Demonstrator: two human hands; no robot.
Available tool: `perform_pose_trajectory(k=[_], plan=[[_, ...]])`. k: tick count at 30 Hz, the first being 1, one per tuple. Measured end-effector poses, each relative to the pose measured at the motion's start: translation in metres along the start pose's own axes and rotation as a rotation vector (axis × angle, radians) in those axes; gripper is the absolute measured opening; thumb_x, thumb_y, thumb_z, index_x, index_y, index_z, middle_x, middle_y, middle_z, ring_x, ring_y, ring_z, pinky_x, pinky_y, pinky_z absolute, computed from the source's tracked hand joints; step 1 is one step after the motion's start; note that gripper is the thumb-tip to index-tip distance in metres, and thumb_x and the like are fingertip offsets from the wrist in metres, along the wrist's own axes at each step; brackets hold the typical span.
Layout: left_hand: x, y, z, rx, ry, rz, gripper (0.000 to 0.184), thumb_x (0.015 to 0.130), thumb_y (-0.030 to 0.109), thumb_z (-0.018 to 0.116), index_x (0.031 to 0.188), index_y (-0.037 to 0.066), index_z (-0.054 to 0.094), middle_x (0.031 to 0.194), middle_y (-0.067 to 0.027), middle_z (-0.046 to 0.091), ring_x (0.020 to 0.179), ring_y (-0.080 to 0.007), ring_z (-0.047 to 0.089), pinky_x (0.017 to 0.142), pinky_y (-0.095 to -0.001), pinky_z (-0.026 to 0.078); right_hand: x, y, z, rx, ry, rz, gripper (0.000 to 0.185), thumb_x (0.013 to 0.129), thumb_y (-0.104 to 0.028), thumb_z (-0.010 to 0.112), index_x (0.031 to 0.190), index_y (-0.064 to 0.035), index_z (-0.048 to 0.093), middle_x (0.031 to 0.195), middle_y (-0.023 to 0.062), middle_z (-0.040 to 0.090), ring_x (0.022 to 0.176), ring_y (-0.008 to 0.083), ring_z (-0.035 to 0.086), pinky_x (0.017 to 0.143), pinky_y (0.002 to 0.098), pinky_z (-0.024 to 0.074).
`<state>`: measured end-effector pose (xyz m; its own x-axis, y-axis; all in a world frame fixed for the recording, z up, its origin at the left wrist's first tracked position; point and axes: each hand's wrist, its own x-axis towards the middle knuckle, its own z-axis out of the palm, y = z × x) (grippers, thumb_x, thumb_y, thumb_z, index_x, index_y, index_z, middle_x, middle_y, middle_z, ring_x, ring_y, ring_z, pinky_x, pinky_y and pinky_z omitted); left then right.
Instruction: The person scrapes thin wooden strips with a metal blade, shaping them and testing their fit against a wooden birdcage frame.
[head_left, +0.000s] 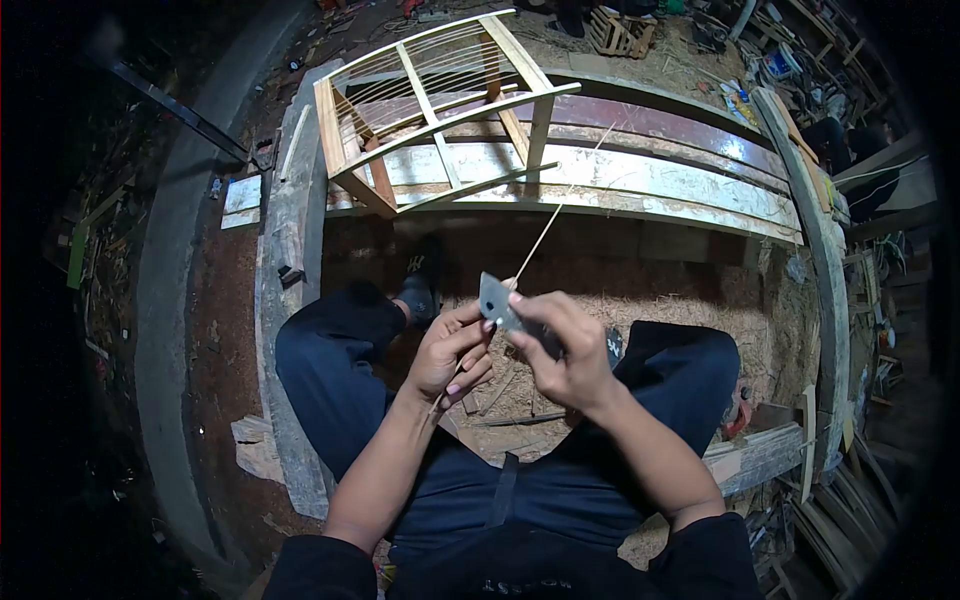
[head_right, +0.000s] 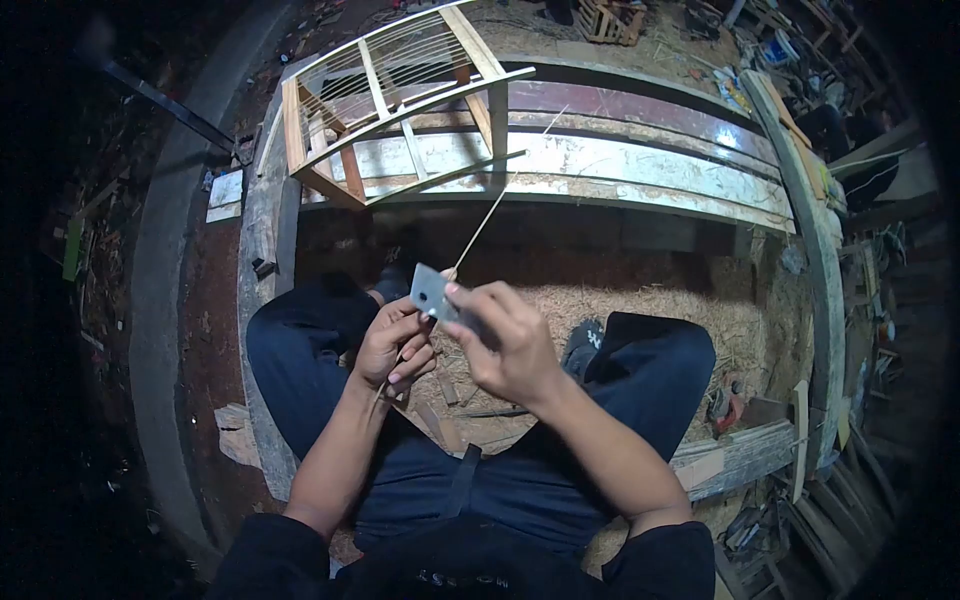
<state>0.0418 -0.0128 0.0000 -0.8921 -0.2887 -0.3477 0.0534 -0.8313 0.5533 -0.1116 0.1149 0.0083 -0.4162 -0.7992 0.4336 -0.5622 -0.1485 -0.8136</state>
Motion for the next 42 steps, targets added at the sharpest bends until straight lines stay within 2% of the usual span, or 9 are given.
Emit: perform_pose_trajectory(k=[6,15,22,24,29,34,39,40,42], plan=[[0.007,0.0,-0.003,-0.068,-0.033,-0.017,0.027,0.11,0.011,0.043,0.131,-0.002,0.053,0.055,0.0021,0.042,0.03,-0.0057,0.036,0.032,-0.0217,0.027,0.001,0.0,0.0,-0.006,-0.011,0.109,0.031,0.086,0.001,0.075,0.116,0.0015,0.071,0.094,0.0171,0.07,0.082,0.0277,0.071,0.071,0.0343,0.0552],[-0.002,-0.002,-0.001,-0.059,-0.075,-0.038,0.041,0.11,0.009,0.044,0.151,0.005,0.048,0.057,0.0036,0.04,0.032,-0.0051,0.034,0.036,-0.0204,0.03,0.009,0.017,-0.013,-0.082,0.044,0.032,0.032,0.087,-0.006,0.078,0.118,-0.0007,0.07,0.099,0.0176,0.07,0.081,0.0311,0.072,0.071,0.039,0.0566],[0.007,-0.002,0.008,0.136,-0.029,-0.007,0.038,0.109,0.013,0.051,0.145,0.003,0.052,0.065,0.0018,0.05,0.041,-0.0042,0.043,0.036,-0.0194,0.034,0.009,-0.001,-0.008,0.041,-0.032,0.089,0.052,0.088,-0.005,0.074,0.139,-0.0039,0.062,0.116,0.0203,0.069,0.099,0.035,0.072,0.082,0.0399,0.057],[0.011,-0.006,0.005,0.215,0.03,0.05,0.034,0.108,0.014,0.055,0.14,0.001,0.057,0.073,-0.0005,0.059,0.042,-0.0026,0.044,0.037,-0.0179,0.033,0.008,0.004,-0.006,-0.026,-0.04,0.024,0.053,0.088,-0.007,0.075,0.139,-0.0038,0.062,0.115,0.0196,0.069,0.098,0.035,0.072,0.082,0.0401,0.057],[0.01,-0.009,-0.006,0.292,0.05,0.068,0.03,0.108,0.014,0.055,0.134,0.0,0.061,0.069,-0.0004,0.058,0.037,-0.0023,0.039,0.037,-0.0177,0.031,0.002,0.006,-0.001,-0.03,-0.078,0.015,0.058,0.089,-0.01,0.073,0.145,-0.0062,0.06,0.11,0.0174,0.069,0.091,0.0342,0.071,0.079,0.0405,0.0573],[0.01,-0.009,0.003,0.191,0.038,0.043,0.038,0.11,0.013,0.05,0.146,0.002,0.054,0.064,-0.0007,0.055,0.035,-0.0028,0.037,0.039,-0.0191,0.032,0.005,0.003,-0.002,-0.138,-0.104,-0.013,0.056,0.09,-0.004,0.068,0.145,-0.0132,0.062,0.106,0.0168,0.068,0.085,0.0319,0.07,0.074,0.0386,0.0566],[0.006,-0.004,-0.001,0.152,0.019,-0.001,0.04,0.11,0.014,0.048,0.149,0.004,0.05,0.063,-0.0004,0.054,0.033,-0.0035,0.035,0.039,-0.0197,0.034,0.004,0.005,0.0,-0.131,-0.106,0.051,0.053,0.094,-0.007,0.064,0.147,-0.0137,0.06,0.099,0.0155,0.066,0.078,0.0312,0.067,0.069,0.0388,0.0549],[0.008,-0.004,0.0,0.172,-0.003,-0.007,0.041,0.11,0.014,0.048,0.15,0.005,0.05,0.063,-0.0002,0.054,0.033,-0.0035,0.036,0.039,-0.0198,0.033,0.005,0.011,-0.002,-0.143,-0.093,0.11,0.054,0.096,-0.016,0.065,0.149,-0.0221,0.058,0.098,0.014,0.066,0.077,0.0315,0.068,0.067,0.0426,0.0561],[0.009,-0.006,0.001,0.202,-0.002,-0.018,0.043,0.11,0.016,0.049,0.152,0.006,0.048,0.063,0.0002,0.054,0.033,-0.003,0.037,0.039,-0.0193,0.034,0.003,0.012,0.001,-0.172,-0.111,0.06,0.055,0.095,-0.016,0.066,0.15,-0.022,0.058,0.097,0.014,0.066,0.077,0.0316,0.068,0.067,0.0427,0.0562]])
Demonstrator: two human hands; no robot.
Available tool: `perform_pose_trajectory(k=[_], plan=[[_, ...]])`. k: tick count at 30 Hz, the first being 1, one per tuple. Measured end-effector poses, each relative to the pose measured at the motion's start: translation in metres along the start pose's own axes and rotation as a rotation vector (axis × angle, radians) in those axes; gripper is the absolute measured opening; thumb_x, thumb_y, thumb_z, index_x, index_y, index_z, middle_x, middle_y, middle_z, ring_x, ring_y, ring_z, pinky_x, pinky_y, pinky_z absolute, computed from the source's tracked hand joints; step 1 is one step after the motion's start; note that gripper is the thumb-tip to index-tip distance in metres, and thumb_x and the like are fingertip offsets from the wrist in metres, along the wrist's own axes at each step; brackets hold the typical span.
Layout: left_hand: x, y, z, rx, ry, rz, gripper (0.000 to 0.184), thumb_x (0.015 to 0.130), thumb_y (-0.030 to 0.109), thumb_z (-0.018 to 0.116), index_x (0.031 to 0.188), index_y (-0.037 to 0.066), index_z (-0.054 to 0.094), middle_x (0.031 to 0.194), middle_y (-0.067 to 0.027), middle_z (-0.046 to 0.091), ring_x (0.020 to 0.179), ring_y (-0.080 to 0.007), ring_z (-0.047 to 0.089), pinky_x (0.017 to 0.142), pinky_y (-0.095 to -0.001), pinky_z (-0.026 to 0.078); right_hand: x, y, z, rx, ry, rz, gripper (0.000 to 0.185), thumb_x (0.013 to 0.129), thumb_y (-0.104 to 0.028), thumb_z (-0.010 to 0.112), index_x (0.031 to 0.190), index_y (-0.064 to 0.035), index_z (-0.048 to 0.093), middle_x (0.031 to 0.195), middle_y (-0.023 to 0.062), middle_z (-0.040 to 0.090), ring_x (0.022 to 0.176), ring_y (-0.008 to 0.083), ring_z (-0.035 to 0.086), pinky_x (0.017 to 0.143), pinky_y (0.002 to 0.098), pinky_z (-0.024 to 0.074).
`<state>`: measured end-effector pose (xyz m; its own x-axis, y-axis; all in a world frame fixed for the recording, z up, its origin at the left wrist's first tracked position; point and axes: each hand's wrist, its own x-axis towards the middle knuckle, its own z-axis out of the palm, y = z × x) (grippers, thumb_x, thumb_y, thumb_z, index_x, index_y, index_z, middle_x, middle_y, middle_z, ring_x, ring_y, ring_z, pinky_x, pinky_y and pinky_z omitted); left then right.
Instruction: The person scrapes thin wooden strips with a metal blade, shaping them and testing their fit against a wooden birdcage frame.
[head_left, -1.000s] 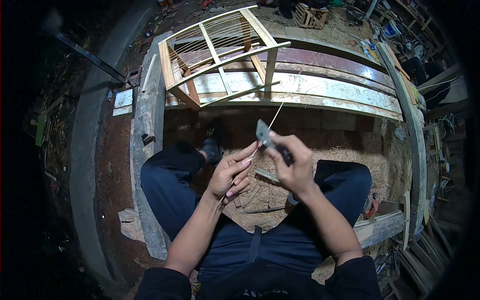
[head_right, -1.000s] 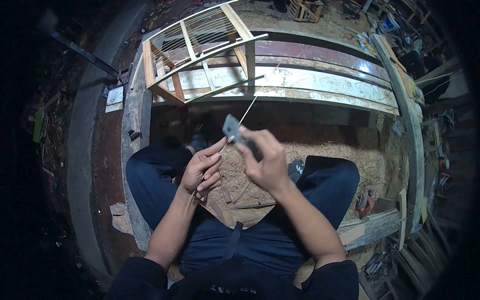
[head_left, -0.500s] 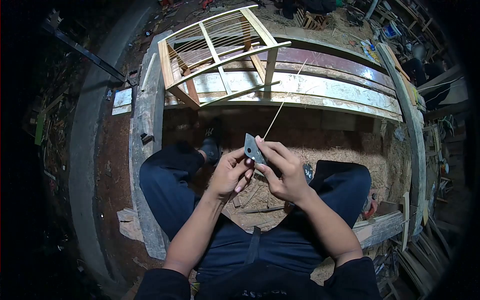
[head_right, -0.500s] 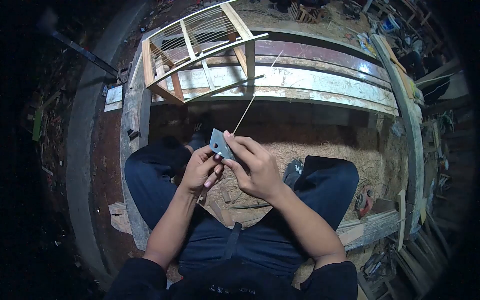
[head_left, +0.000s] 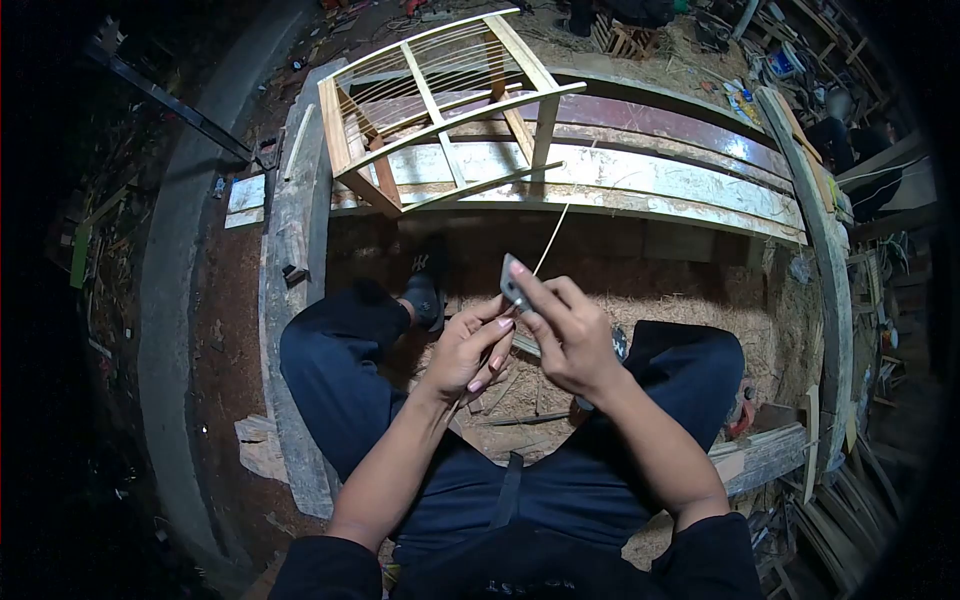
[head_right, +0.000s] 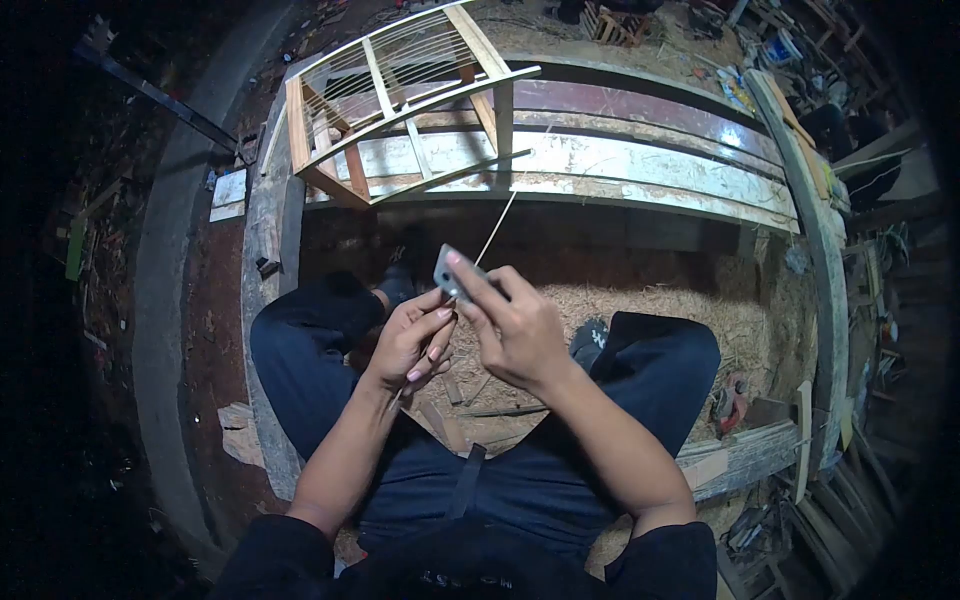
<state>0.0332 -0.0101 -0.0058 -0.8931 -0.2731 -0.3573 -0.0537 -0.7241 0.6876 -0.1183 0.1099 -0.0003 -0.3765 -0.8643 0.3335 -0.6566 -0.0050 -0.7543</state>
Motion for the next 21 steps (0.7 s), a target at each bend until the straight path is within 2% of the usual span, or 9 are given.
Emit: perform_pose_trajectory(k=[2,3,7,9,11,12,16,19,21], plan=[[-0.002,-0.001,0.002,-0.051,0.02,0.01,0.041,0.111,0.017,0.049,0.15,0.006,0.048,0.062,0.0001,0.054,0.033,-0.003,0.037,0.039,-0.0189,0.034,-0.003,-0.012,0.0,-0.029,-0.079,-0.036,0.057,0.095,-0.016,0.066,0.15,-0.0227,0.057,0.097,0.014,0.065,0.077,0.0318,0.068,0.068,0.0432,0.0562],[-0.003,0.0,0.002,-0.1,0.043,0.016,0.04,0.111,0.017,0.049,0.149,0.006,0.049,0.061,-0.0001,0.053,0.033,-0.0029,0.036,0.04,-0.0185,0.035,-0.005,-0.01,0.009,0.025,-0.013,-0.113,0.058,0.094,-0.016,0.066,0.151,-0.0234,0.057,0.095,0.0133,0.065,0.076,0.0314,0.068,0.067,0.0428,0.0557],[0.001,0.002,0.0,0.048,-0.031,0.007,0.043,0.112,0.02,0.045,0.153,0.006,0.045,0.061,0.0,0.053,0.034,-0.0031,0.037,0.04,-0.0189,0.037,0.003,0.002,0.001,-0.011,0.018,0.027,0.059,0.093,-0.014,0.066,0.151,-0.0205,0.056,0.091,0.0119,0.064,0.073,0.0302,0.067,0.064,0.0418,0.0547],[0.004,-0.003,-0.001,0.034,-0.039,0.004,0.041,0.112,0.019,0.044,0.15,0.004,0.047,0.06,0.0,0.053,0.033,-0.0032,0.037,0.04,-0.0192,0.038,0.002,0.004,0.002,0.002,0.037,0.009,0.058,0.094,-0.013,0.065,0.15,-0.0206,0.057,0.09,0.012,0.064,0.073,0.0303,0.067,0.064,0.0419,0.0546],[0.002,-0.004,-0.001,-0.008,0.029,0.001,0.035,0.112,0.017,0.044,0.144,0.003,0.052,0.06,-0.0013,0.054,0.033,-0.0035,0.037,0.039,-0.0188,0.037,-0.002,-0.005,0.005,-0.016,-0.038,-0.057,0.056,0.095,-0.013,0.064,0.15,-0.0204,0.057,0.089,0.0121,0.063,0.073,0.0305,0.067,0.064,0.0418,0.0547],[0.002,-0.004,-0.002,-0.027,0.066,-0.001,0.033,0.112,0.016,0.043,0.14,0.002,0.054,0.06,-0.002,0.054,0.032,-0.0036,0.036,0.038,-0.0187,0.036,-0.004,-0.005,0.01,-0.01,-0.005,-0.124,0.055,0.096,-0.013,0.063,0.15,-0.0199,0.057,0.089,0.0127,0.063,0.072,0.0309,0.067,0.063,0.042,0.0546],[0.005,-0.004,-0.008,0.021,-0.048,0.016,0.043,0.111,0.015,0.042,0.151,0.0,0.044,0.059,-0.0029,0.055,0.031,-0.0042,0.037,0.034,-0.0176,0.033,0.004,0.005,0.002,-0.001,0.038,0.043,0.054,0.096,-0.014,0.064,0.149,-0.0206,0.058,0.089,0.0137,0.063,0.071,0.0315,0.067,0.063,0.0424,0.0551],[0.007,-0.009,-0.011,-0.034,-0.049,0.02,0.036,0.111,0.018,0.044,0.142,0.002,0.053,0.061,-0.0061,0.057,0.031,-0.0045,0.034,0.032,-0.0176,0.029,0.001,0.004,0.004,-0.031,0.021,-0.043,0.054,0.096,-0.014,0.064,0.149,-0.0205,0.058,0.09,0.0136,0.064,0.071,0.0316,0.067,0.063,0.0423,0.0552],[0.007,-0.01,-0.011,-0.033,-0.007,0.033,0.038,0.111,0.017,0.043,0.145,0.002,0.051,0.06,-0.006,0.056,0.031,-0.0043,0.034,0.032,-0.0173,0.028,-0.004,0.001,0.012,0.026,0.02,-0.076,0.055,0.095,-0.014,0.064,0.149,-0.0196,0.058,0.091,0.013,0.064,0.071,0.0317,0.067,0.063,0.0424,0.0551]])
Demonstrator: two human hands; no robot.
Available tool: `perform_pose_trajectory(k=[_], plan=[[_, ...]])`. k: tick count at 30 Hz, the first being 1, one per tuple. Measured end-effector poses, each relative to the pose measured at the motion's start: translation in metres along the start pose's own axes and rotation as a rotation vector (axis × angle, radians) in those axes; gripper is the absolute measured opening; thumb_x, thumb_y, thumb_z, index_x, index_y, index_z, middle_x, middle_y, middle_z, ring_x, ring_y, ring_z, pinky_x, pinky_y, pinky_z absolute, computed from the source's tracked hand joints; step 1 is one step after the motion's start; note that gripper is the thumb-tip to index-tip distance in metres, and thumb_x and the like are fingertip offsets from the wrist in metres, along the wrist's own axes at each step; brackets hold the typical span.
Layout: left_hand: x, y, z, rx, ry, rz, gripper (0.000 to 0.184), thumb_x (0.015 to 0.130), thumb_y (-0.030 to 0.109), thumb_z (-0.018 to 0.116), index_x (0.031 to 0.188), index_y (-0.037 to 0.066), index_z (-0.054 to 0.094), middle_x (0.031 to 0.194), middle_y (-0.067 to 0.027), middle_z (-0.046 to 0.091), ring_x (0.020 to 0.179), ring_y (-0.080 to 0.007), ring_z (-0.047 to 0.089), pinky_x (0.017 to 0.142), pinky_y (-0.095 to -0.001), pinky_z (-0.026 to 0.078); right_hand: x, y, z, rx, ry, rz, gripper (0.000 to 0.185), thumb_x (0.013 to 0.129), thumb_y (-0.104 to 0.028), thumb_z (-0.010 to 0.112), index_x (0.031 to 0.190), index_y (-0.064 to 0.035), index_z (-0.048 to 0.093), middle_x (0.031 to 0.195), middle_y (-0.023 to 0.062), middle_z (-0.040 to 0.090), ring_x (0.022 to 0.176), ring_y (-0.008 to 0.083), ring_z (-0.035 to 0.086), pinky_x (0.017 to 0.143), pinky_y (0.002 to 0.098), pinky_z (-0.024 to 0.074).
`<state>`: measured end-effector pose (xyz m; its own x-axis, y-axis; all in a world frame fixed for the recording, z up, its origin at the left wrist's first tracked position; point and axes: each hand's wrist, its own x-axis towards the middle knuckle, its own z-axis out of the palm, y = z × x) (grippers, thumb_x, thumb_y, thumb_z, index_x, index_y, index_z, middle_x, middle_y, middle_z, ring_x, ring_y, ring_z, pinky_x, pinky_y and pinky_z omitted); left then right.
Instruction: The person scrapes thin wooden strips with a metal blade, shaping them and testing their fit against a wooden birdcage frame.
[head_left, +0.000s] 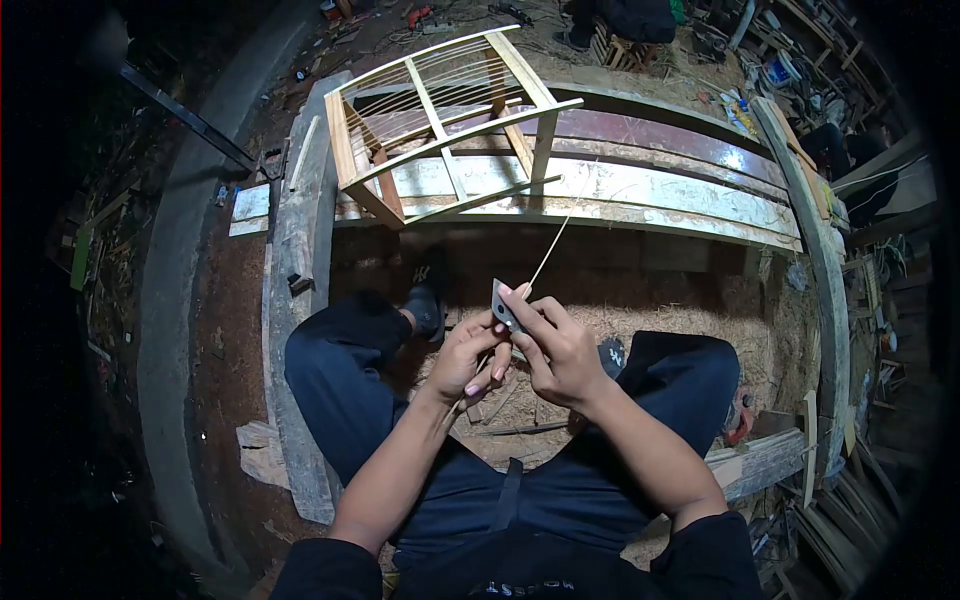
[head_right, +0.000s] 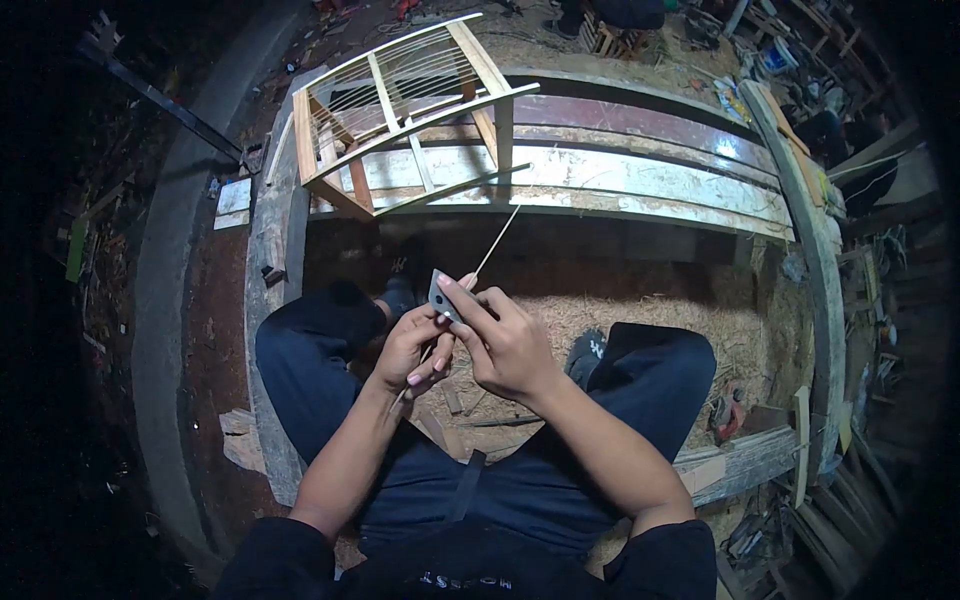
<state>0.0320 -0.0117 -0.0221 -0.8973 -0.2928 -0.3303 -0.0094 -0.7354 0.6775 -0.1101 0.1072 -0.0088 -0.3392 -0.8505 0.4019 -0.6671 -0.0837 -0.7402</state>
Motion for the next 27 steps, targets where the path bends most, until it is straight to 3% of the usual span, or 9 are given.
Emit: perform_pose_trajectory(k=[10,12,14,16,18,21,27], plan=[[-0.006,0.01,0.005,-0.11,-0.117,0.01,0.046,0.111,0.013,0.039,0.156,0.003,0.039,0.06,-0.0079,0.056,0.03,-0.0063,0.037,0.032,-0.0167,0.033,0.003,0.002,-0.008,0.058,0.008,0.049,0.052,0.097,-0.013,0.064,0.149,-0.0161,0.058,0.091,0.0139,0.063,0.072,0.0324,0.066,0.064,0.0418,0.0541],[-0.005,0.008,0.005,-0.116,-0.13,0.003,0.047,0.111,0.012,0.039,0.157,0.004,0.038,0.06,-0.0077,0.056,0.03,-0.0063,0.037,0.032,-0.0169,0.033,0.009,0.005,-0.015,-0.006,0.027,0.15,0.051,0.097,-0.013,0.064,0.148,-0.0164,0.058,0.09,0.0139,0.063,0.072,0.0326,0.066,0.065,0.0424,0.054],[-0.002,0.007,0.006,-0.099,-0.12,-0.014,0.048,0.111,0.013,0.039,0.158,0.005,0.038,0.059,-0.0072,0.055,0.03,-0.0064,0.037,0.031,-0.017,0.033,0.008,0.006,-0.015,-0.021,0.031,0.13,0.052,0.097,-0.014,0.064,0.149,-0.0175,0.058,0.09,0.014,0.063,0.072,0.0323,0.066,0.065,0.0424,0.0545],[-0.002,0.008,0.008,-0.114,-0.084,-0.013,0.047,0.111,0.013,0.039,0.158,0.006,0.037,0.058,-0.0067,0.054,0.029,-0.0064,0.037,0.031,-0.0173,0.032,0.002,-0.004,-0.011,-0.022,-0.067,0.031,0.051,0.097,-0.008,0.061,0.148,-0.0126,0.058,0.089,0.0146,0.062,0.073,0.0306,0.065,0.066,0.0399,0.0535],[-0.004,0.011,0.01,-0.11,-0.03,-0.029,0.047,0.111,0.013,0.041,0.158,0.006,0.038,0.057,-0.0065,0.053,0.029,-0.0065,0.036,0.031,-0.0177,0.033,0.001,-0.003,-0.006,-0.02,-0.036,-0.003,0.051,0.097,-0.008,0.062,0.148,-0.0137,0.059,0.089,0.0145,0.062,0.072,0.0302,0.066,0.065,0.04,0.0537],[-0.003,0.006,0.006,-0.048,-0.023,-0.043,0.048,0.111,0.015,0.042,0.159,0.007,0.038,0.056,-0.0066,0.054,0.029,-0.0064,0.036,0.031,-0.0183,0.033,0.009,0.004,-0.016,-0.026,0.0,0.144,0.053,0.096,-0.009,0.063,0.148,-0.0143,0.058,0.09,0.0143,0.064,0.071,0.0304,0.067,0.063,0.0398,0.0537],[-0.004,0.01,0.008,-0.034,0.015,-0.034,0.048,0.112,0.017,0.043,0.158,0.004,0.039,0.055,-0.0055,0.053,0.03,-0.0066,0.035,0.033,-0.0188,0.034,0.0,-0.002,-0.005,-0.031,-0.006,0.041,0.054,0.096,-0.014,0.066,0.149,-0.0199,0.058,0.089,0.013,0.063,0.071,0.0312,0.067,0.064,0.0416,0.0549]])
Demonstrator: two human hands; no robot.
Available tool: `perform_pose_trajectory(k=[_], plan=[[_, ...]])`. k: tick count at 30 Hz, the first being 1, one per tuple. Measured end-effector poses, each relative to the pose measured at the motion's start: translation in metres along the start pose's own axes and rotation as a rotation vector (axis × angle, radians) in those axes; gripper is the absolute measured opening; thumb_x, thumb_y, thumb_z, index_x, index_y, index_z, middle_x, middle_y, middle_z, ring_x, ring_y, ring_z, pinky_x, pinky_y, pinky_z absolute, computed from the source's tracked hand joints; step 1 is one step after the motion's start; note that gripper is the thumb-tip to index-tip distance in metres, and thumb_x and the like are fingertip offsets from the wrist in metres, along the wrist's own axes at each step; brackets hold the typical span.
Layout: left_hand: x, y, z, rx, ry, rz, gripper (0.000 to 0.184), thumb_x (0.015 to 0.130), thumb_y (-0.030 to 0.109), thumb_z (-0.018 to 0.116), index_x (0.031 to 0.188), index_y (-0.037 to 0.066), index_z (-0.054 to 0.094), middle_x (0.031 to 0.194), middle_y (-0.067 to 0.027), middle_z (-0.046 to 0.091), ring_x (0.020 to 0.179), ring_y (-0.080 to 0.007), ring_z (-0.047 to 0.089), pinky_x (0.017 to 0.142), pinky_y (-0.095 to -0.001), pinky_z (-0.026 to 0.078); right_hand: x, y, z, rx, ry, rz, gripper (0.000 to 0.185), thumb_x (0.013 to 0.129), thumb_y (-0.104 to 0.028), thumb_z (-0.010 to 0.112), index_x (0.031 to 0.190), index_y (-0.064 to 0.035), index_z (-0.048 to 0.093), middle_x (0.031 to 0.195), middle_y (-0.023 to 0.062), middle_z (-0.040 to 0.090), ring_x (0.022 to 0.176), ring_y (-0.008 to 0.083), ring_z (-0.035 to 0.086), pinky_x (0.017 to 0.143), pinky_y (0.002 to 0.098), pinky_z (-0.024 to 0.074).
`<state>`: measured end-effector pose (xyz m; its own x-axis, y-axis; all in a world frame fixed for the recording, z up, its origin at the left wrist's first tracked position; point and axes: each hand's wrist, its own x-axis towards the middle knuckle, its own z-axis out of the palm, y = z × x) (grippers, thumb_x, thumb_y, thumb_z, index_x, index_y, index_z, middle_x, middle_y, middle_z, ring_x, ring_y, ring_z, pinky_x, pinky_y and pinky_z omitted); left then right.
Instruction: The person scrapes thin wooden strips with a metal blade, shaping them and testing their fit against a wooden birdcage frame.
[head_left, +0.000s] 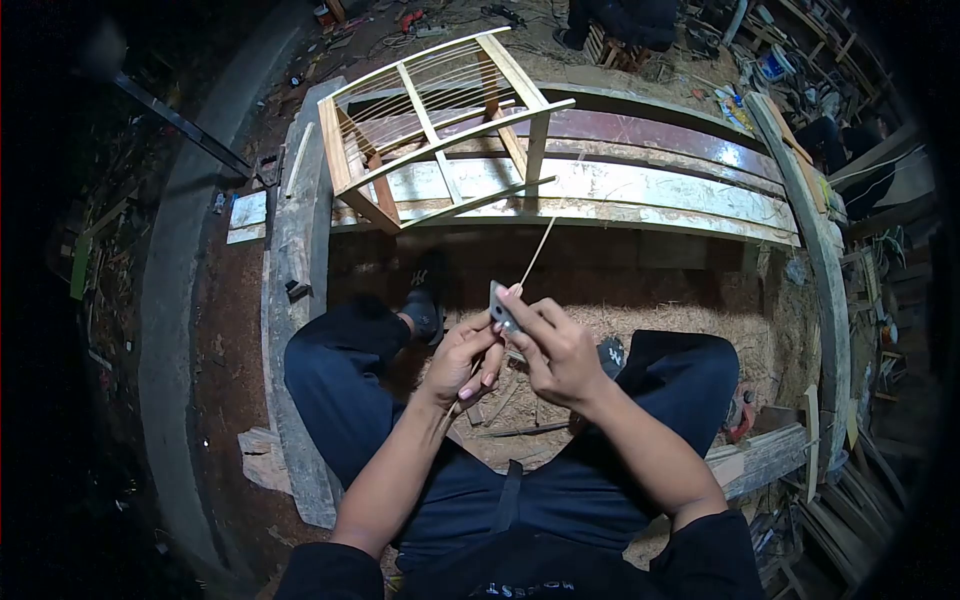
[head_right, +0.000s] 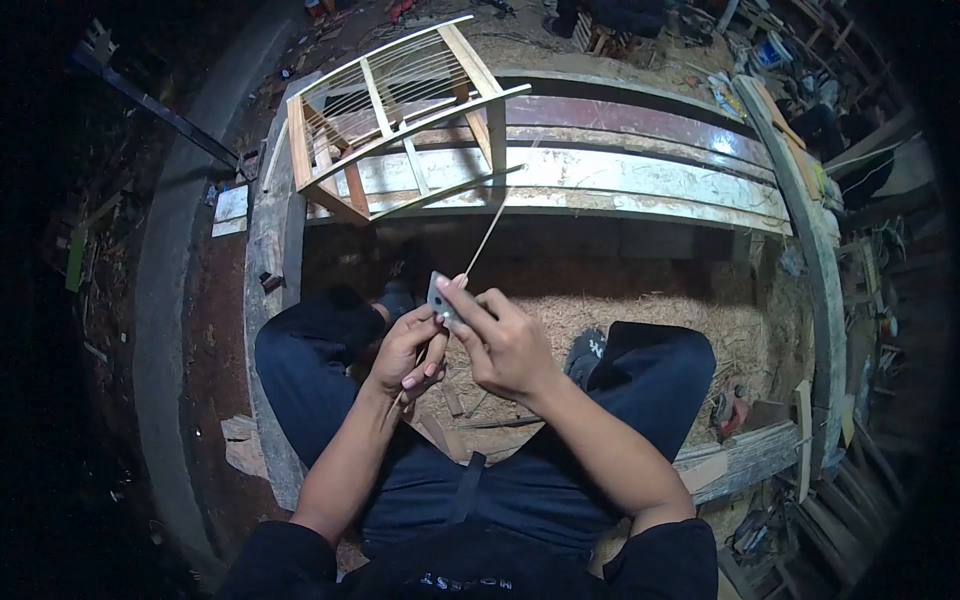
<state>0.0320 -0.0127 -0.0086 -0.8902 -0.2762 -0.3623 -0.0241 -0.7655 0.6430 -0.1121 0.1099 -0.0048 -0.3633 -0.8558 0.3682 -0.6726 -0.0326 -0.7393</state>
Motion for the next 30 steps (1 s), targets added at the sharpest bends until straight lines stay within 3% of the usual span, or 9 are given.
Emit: perform_pose_trajectory(k=[3,9,12,17,21,24,30], plan=[[-0.003,0.002,0.003,0.019,-0.049,-0.001,0.048,0.111,0.015,0.043,0.158,0.005,0.039,0.056,-0.0061,0.054,0.03,-0.0065,0.036,0.034,-0.0197,0.037,0.009,0.008,-0.012,-0.005,0.029,0.124,0.054,0.096,-0.015,0.066,0.149,-0.0193,0.058,0.09,0.0132,0.064,0.072,0.0319,0.067,0.065,0.0413,0.0553],[-0.003,0.004,-0.005,-0.054,-0.087,-0.017,0.053,0.111,0.014,0.042,0.162,0.008,0.031,0.054,-0.0047,0.053,0.03,-0.0075,0.038,0.041,-0.0189,0.043,0.0,0.001,-0.003,0.035,-0.004,-0.025,0.053,0.096,-0.014,0.064,0.149,-0.0185,0.058,0.091,0.0138,0.064,0.072,0.0324,0.067,0.064,0.0426,0.0549],[-0.003,0.002,-0.005,-0.062,-0.129,-0.006,0.052,0.111,0.016,0.042,0.162,0.008,0.033,0.054,-0.0048,0.054,0.029,-0.0074,0.038,0.042,-0.0202,0.045,0.009,0.008,-0.015,-0.008,0.027,0.111,0.056,0.095,-0.012,0.065,0.149,-0.0204,0.058,0.09,0.0136,0.064,0.07,0.0316,0.067,0.064,0.0422,0.0553],[-0.003,0.006,-0.006,-0.04,-0.113,-0.02,0.052,0.111,0.014,0.041,0.162,0.009,0.032,0.054,-0.0046,0.053,0.03,-0.0072,0.038,0.042,-0.0203,0.045,-0.004,-0.002,-0.002,0.009,-0.012,-0.035,0.057,0.093,-0.014,0.067,0.15,-0.0207,0.057,0.088,0.0127,0.063,0.068,0.0298,0.066,0.063,0.0419,0.0552],[-0.005,0.008,-0.002,0.0,-0.131,0.005,0.053,0.111,0.014,0.04,0.162,0.009,0.032,0.054,-0.0044,0.054,0.03,-0.0072,0.039,0.04,-0.0203,0.043,0.011,0.011,-0.016,-0.039,0.051,0.12,0.051,0.097,-0.015,0.063,0.148,-0.0199,0.059,0.089,0.0131,0.064,0.069,0.0311,0.066,0.061,0.0418,0.0549],[-0.003,0.008,-0.001,-0.024,-0.085,0.001,0.052,0.11,0.013,0.039,0.162,0.007,0.032,0.054,-0.0057,0.054,0.029,-0.0079,0.038,0.035,-0.0196,0.037,0.004,0.001,-0.011,-0.055,-0.005,-0.029,0.055,0.095,-0.015,0.064,0.149,-0.0207,0.058,0.087,0.0134,0.063,0.069,0.0308,0.066,0.061,0.0421,0.055],[-0.003,0.008,-0.005,0.03,-0.08,0.008,0.051,0.112,0.016,0.037,0.161,0.004,0.031,0.052,-0.0054,0.053,0.027,-0.0078,0.037,0.032,-0.0198,0.034,0.006,0.008,-0.008,-0.051,0.033,0.058,0.055,0.095,-0.014,0.065,0.149,-0.0221,0.058,0.091,0.0112,0.064,0.07,0.0304,0.067,0.061,0.0422,0.0549]])
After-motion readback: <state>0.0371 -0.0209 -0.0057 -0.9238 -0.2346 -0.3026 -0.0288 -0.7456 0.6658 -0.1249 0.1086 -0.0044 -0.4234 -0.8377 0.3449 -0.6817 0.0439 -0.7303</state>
